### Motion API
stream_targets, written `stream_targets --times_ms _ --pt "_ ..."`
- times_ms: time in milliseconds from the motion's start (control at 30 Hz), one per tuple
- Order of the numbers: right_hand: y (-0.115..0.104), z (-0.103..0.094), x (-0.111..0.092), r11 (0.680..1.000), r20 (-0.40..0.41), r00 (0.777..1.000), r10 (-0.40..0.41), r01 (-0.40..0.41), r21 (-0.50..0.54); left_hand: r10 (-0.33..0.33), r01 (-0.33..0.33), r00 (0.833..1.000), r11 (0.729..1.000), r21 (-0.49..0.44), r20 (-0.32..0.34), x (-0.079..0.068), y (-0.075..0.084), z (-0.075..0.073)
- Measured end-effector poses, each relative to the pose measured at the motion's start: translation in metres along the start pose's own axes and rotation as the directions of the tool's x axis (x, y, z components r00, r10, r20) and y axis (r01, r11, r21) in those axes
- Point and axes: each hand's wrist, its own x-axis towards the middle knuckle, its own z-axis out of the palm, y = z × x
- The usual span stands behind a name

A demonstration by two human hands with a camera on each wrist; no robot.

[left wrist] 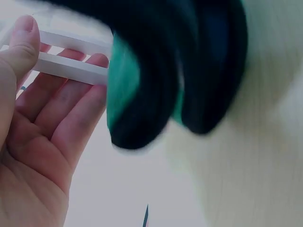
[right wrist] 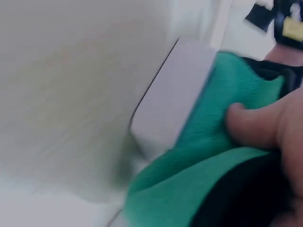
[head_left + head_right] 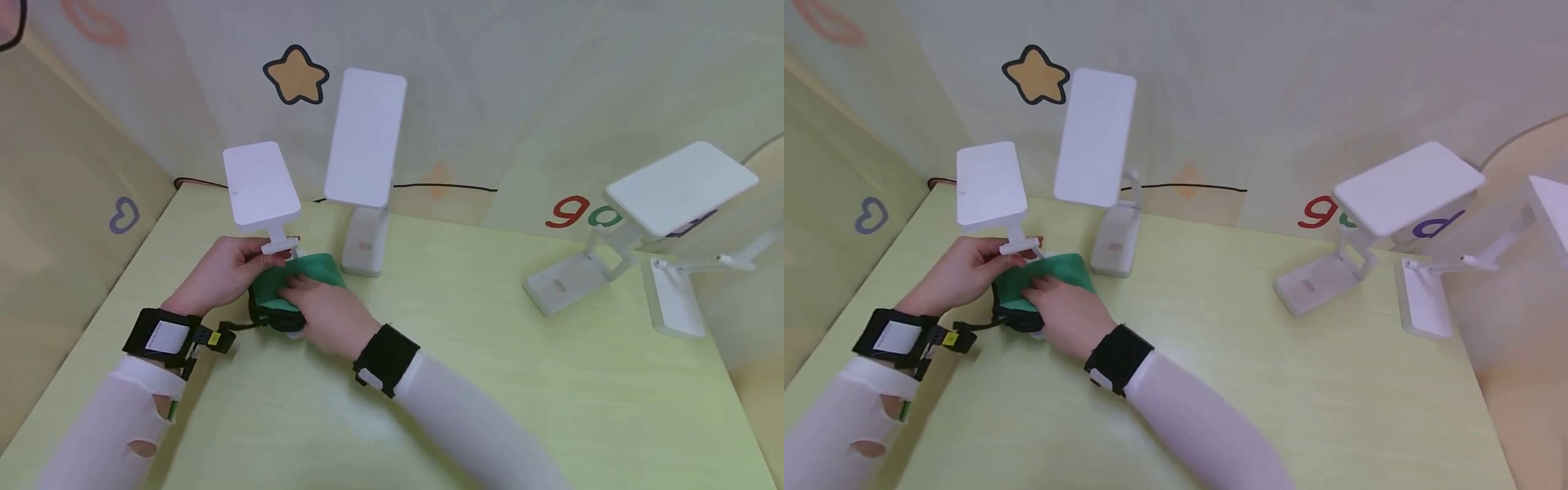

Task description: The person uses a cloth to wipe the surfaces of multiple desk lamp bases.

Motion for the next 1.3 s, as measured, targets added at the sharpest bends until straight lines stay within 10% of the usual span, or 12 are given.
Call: stream_targets --times_ms 200,400,800,1033,1300 --pt "-0.025 -0.008 -0.029 0.990 0.153 0.988 -0.008 0.030 -0.141 -0.004 0.004 1.000 1.000 0.017 -0.018 -0.004 -0.001 -0.002" --pt "-0.034 -0.007 -0.028 0.972 0.231 0.952 -0.201 0.223 -0.072 0.004 -0.003 1.000 1.000 0.031 -0.026 -0.005 -0.002 -0.003" --pt "0.009 0.012 0.018 0.982 -0.083 0.985 -0.151 0.160 0.104 0.018 -0.018 0.999 1.000 0.006 -0.027 0.000 -0.004 0.002" --pt "-0.002 -0.006 -0.015 0.993 0.058 0.996 -0.071 0.076 -0.087 0.003 -0.003 1.000 1.000 0.027 -0.006 0.001 -0.002 0.001" --pt "-0.006 -0.016 -0.035 0.975 0.196 0.963 -0.184 0.205 -0.088 0.018 -0.018 1.000 1.000 0.023 -0.015 0.000 -0.001 0.002"
